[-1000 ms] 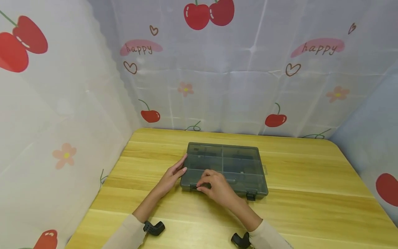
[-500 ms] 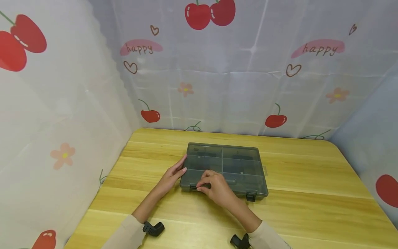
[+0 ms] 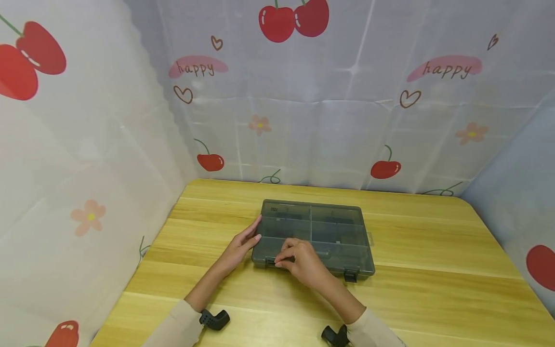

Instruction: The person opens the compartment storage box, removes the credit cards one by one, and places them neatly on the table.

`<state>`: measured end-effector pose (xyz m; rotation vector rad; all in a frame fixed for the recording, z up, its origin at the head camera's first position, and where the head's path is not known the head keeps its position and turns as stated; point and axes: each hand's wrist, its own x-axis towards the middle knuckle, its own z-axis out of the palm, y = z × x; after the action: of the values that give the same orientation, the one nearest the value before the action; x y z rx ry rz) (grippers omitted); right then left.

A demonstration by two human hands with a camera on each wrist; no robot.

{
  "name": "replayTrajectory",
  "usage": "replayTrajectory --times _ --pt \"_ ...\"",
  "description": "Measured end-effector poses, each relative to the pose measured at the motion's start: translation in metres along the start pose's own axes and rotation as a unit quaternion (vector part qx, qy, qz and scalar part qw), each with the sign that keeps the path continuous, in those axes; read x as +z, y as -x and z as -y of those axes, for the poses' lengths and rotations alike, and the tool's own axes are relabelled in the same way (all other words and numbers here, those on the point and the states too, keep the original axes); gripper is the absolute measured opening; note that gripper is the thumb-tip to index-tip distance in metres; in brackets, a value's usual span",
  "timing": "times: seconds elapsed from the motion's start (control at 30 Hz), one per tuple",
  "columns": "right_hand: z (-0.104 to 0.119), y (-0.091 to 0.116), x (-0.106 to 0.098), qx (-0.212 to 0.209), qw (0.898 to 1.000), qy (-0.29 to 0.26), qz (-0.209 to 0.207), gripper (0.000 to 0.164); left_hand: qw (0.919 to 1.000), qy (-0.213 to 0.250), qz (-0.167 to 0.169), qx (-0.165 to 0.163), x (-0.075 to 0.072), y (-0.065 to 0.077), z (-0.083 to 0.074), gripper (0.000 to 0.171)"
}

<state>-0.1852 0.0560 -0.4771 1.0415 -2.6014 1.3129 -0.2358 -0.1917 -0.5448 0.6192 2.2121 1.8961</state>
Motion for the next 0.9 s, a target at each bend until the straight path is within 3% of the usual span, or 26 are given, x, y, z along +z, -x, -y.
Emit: replayTrajectory --times 0.33,0.47,0.6,0.9 --pt "0.000 -0.001 -0.001 -0.002 1.000 -0.014 0.001 0.008 1.0000 -0.001 0.001 0.000 0.000 0.000 0.000 0.058" --pt "-0.002 0.000 0.002 -0.042 0.998 0.051 0.000 0.008 1.0000 -0.001 0.001 -0.001 0.000 0.000 -0.001 0.058" --pt "-0.002 0.002 0.007 -0.089 0.986 0.140 -0.003 0.008 1.0000 -0.003 0.001 0.000 0.000 0.000 -0.001 0.058" --pt "0.002 0.003 0.009 -0.090 0.982 0.164 -0.008 0.010 1.0000 -0.006 0.002 0.003 0.000 0.000 0.000 0.058"
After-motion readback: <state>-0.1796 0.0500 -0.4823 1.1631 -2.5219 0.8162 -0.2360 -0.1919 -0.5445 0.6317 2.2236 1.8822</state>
